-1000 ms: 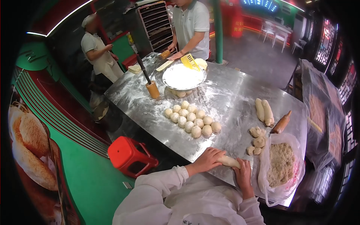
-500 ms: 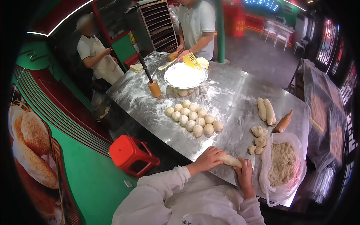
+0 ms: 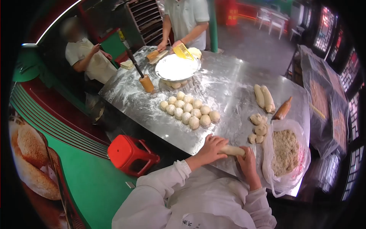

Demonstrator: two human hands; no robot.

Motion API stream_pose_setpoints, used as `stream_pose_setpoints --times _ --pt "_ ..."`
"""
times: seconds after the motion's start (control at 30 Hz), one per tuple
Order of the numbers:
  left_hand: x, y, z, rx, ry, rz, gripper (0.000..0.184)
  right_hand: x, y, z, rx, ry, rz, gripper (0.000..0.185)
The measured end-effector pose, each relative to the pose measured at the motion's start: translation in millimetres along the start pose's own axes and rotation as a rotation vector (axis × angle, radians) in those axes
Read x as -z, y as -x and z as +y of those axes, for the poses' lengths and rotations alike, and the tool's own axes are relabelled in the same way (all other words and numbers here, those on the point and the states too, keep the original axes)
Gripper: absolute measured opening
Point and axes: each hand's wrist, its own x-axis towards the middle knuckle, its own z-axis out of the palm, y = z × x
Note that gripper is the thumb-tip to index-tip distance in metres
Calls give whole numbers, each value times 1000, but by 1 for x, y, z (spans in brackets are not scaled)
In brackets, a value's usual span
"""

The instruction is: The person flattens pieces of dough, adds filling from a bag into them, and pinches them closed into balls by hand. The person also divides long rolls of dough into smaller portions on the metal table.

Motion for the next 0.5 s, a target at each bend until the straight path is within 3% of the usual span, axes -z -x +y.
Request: stream_pose_setpoints --times 0.07,0.13,0.27,0.3,0.33,0.37,0.5 --pt "3 -16 13 -35 -21 -2 73 9 -12 -15 -57 -261 14 32" --pt "-3 -33 18 -2 83 5 73 14 -28 -24 -138 -326 10 35" --pt "1 -57 10 379 704 -314 54 21 -44 -26 -237 -485 -14 42" --pt "4 -57 14 376 713 -326 54 21 -45 -22 -231 -719 -53 48" --pt "8 -58 16 412 942 -308 54 20 -46 -19 -214 -955 -93 55" --pt "12 -60 17 447 1167 -282 54 18 -47 -12 -174 -912 -128 61" --pt "12 -63 24 487 1387 -341 55 18 -52 -31 -210 -1001 -283 55"
